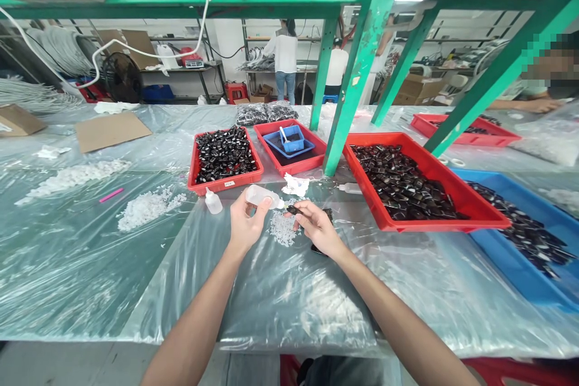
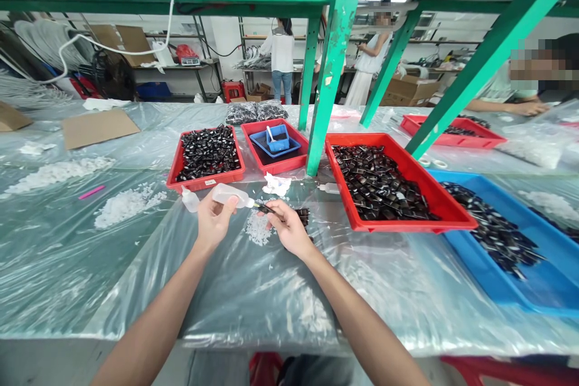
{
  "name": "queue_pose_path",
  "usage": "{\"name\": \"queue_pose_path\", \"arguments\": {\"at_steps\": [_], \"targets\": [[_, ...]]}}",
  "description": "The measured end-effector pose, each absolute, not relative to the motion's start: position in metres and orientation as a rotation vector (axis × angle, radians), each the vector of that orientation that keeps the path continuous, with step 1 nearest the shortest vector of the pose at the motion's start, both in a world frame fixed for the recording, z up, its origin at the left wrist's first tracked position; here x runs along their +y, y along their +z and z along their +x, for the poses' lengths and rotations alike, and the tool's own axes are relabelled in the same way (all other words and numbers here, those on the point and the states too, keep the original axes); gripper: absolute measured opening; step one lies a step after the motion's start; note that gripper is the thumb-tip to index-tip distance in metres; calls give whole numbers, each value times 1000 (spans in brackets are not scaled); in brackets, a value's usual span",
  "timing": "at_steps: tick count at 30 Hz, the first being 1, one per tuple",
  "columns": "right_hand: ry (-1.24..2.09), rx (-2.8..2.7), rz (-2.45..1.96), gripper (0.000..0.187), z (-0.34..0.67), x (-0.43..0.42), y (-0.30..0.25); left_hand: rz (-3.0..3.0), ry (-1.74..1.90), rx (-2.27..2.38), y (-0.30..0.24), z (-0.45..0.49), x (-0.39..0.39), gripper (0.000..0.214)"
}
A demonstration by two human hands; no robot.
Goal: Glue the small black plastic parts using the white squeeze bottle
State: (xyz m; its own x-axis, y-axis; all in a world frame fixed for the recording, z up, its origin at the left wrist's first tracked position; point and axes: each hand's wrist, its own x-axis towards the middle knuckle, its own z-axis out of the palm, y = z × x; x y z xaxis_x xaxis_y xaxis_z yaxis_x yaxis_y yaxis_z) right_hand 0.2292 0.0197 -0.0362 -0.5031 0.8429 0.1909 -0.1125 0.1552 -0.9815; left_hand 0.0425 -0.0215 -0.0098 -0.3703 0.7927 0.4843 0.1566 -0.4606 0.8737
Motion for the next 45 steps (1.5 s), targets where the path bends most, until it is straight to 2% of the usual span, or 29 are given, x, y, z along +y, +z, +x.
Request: {"name": "queue_pose_path", "arguments": {"at_steps": [13, 22, 26, 37, 45], "targets": [[1484, -1587, -718, 36, 228, 19, -35, 1248, 1870, 1227, -8, 39, -17, 35], [1423, -1538, -817, 41, 233, 16, -25, 895, 1910, 1110, -12, 35, -5, 40], [1400, -1548, -904, 47, 238, 25, -29, 1024, 1868, 1248, -21, 33, 6, 41], [1244, -1478, -986, 52, 240, 40, -29, 1398, 1372, 1755, -47, 21, 13, 37], [1080, -1518, -907, 51, 239, 59, -12, 1484, 1336, 1810, -49, 19, 11, 40]]}}
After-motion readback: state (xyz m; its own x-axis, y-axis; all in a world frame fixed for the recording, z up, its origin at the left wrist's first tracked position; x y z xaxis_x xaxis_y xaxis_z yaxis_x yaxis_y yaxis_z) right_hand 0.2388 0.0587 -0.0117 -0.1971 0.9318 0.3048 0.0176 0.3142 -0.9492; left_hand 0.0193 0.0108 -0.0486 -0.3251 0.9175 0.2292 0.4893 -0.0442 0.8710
